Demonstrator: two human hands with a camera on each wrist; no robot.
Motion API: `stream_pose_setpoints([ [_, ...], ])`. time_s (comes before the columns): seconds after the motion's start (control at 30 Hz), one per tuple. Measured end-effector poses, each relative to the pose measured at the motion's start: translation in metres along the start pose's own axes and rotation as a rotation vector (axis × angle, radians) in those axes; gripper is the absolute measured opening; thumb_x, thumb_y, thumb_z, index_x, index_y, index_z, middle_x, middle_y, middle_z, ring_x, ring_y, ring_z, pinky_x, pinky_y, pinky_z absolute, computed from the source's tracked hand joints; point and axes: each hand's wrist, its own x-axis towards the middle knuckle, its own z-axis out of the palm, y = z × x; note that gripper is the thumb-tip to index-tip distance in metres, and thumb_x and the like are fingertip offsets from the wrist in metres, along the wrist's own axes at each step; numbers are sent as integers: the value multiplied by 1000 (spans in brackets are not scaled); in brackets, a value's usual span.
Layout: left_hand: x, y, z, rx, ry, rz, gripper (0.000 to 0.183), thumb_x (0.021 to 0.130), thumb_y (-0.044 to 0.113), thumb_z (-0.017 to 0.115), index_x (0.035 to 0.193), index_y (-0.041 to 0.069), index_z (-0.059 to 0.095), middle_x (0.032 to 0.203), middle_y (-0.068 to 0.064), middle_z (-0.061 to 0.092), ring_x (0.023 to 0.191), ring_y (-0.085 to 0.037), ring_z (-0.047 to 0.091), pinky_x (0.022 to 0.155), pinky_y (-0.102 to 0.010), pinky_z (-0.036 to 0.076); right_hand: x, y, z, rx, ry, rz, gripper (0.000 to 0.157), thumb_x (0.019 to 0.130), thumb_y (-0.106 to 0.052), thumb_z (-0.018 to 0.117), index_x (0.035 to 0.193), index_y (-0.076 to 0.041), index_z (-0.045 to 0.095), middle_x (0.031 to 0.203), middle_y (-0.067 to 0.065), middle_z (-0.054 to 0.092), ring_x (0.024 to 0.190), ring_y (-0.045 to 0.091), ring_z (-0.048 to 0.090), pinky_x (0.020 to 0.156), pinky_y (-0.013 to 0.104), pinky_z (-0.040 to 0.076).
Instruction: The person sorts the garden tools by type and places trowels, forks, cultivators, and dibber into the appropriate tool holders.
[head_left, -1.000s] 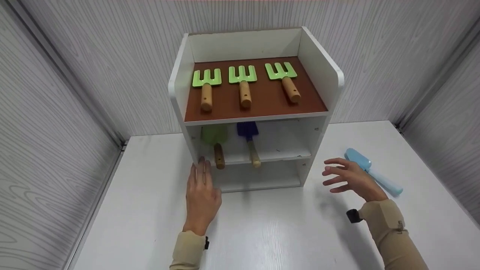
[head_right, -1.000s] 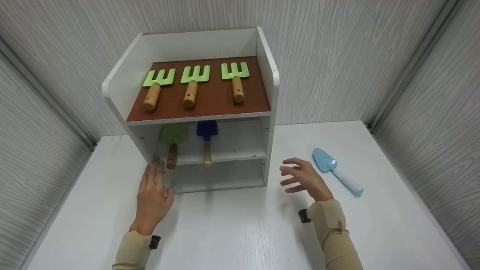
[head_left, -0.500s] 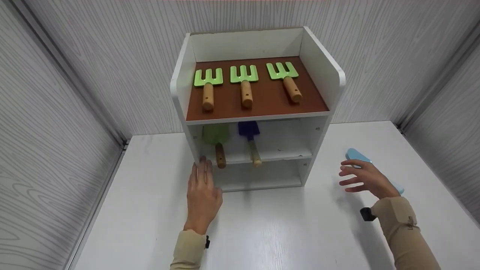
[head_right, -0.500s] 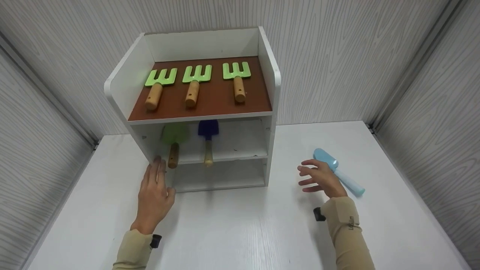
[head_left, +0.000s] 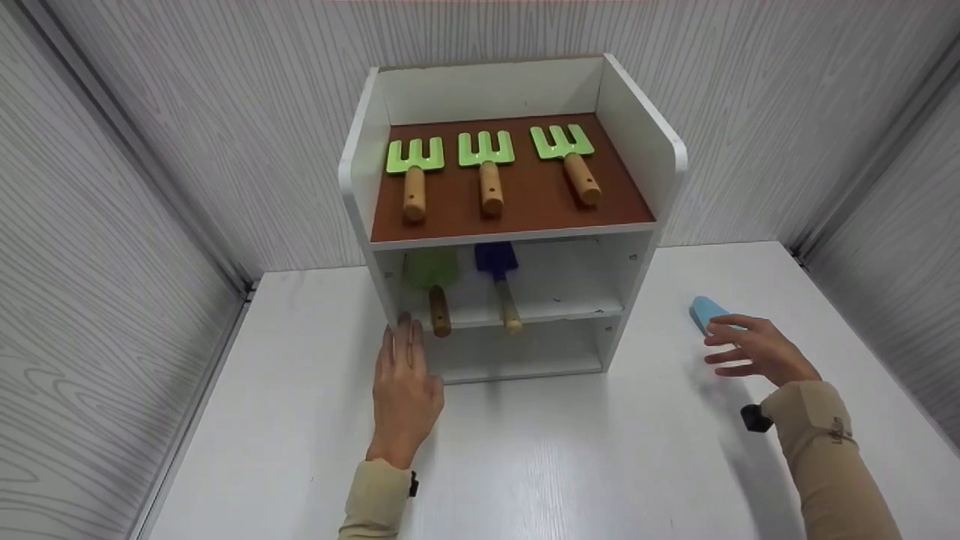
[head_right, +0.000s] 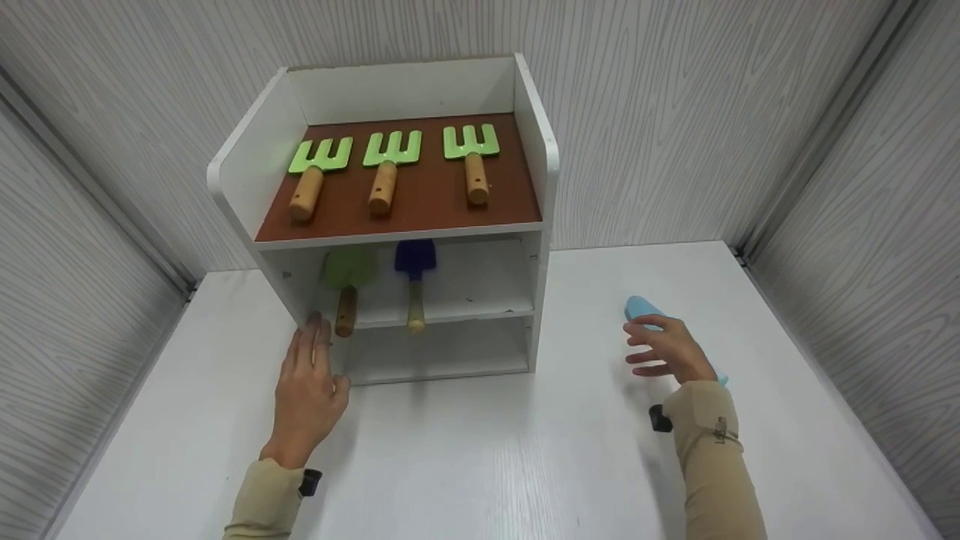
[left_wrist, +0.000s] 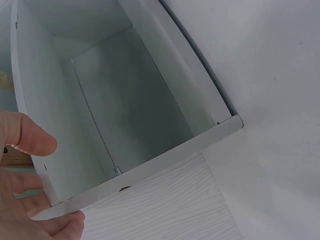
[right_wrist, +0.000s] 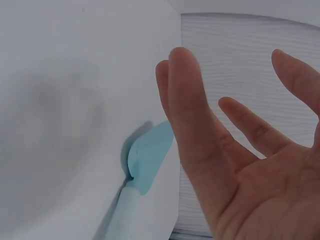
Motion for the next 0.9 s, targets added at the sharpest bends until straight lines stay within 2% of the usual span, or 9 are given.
stream_pose_setpoints([
  [0.1, -1, 1, 0, -5, -18, -8, 68, 81, -7, 65, 144, -18, 41, 149, -33, 40, 133, -55, 41, 108, -60, 39, 0, 0, -14, -5, 11, -14, 78, 104, -35, 56, 156, 10, 19, 114, 4, 65, 102, 25, 71, 86, 38, 58],
  [0.2, -1, 1, 0, 1, -33, -14, 69, 81, -6, 66, 144, -17, 40, 150, -32, 40, 133, -55, 41, 108, -60, 39, -1, -1, -27, -38, 26, -22, 77, 105, -35, 54, 155, 11, 17, 110, 0, 65, 98, 20, 71, 85, 36, 59],
  [0.33, -1, 2, -1, 19, -38, -14, 68, 82, -5, 66, 144, -18, 41, 149, -33, 41, 131, -55, 42, 107, -60, 40, -3, -4, -40, -100, 63, 2, 79, 106, -37, 51, 154, 14, 15, 125, 20, 60, 97, 18, 71, 84, 34, 58],
  [0.43, 0, 3, -2, 28, -32, -11, 68, 81, -5, 66, 143, -18, 41, 148, -33, 41, 130, -56, 43, 106, -60, 41, -5, -4, -49, -140, 97, 45, 82, 105, -40, 50, 153, 16, 13, 138, 39, 43, 95, 17, 70, 84, 35, 59],
  [0.53, 1, 3, -3, 30, -28, -7, 68, 81, -6, 67, 143, -18, 41, 148, -33, 42, 131, -55, 43, 106, -59, 41, -6, -1, -56, -158, 140, 79, 83, 105, -40, 48, 152, 18, 11, 143, 45, 33, 91, 15, 70, 82, 35, 60],
  [0.63, 0, 3, -2, 36, -28, -4, 69, 80, -6, 68, 142, -18, 42, 148, -33, 42, 131, -54, 43, 107, -59, 40, -7, 4, -62, -169, 207, 85, 80, 105, -38, 47, 150, 19, 13, 142, 47, 33, 87, 15, 69, 80, 35, 60],
  [0.7, 1, 3, -2, 41, -30, -3, 69, 79, -5, 68, 142, -18, 42, 148, -32, 42, 132, -54, 43, 108, -58, 40, -6, 7, -65, -187, 248, 88, 79, 105, -38, 48, 149, 20, 17, 142, 47, 34, 91, 22, 70, 81, 38, 60],
  [0.77, 0, 3, -2, 42, -31, -5, 70, 79, -5, 68, 143, -18, 42, 148, -32, 42, 132, -53, 43, 108, -58, 40, -7, 11, -68, -213, 264, 105, 80, 104, -39, 48, 149, 20, 19, 142, 47, 34, 104, 38, 66, 89, 47, 57],
  [0.9, 0, 4, -2, 35, -33, -9, 71, 80, -5, 70, 143, -18, 41, 149, -32, 40, 133, -53, 42, 109, -58, 38, -8, 18, -73, -272, 201, 176, 85, 102, -47, 46, 150, 17, 15, 148, 47, 24, 135, 62, 30, 103, 71, 37],
])
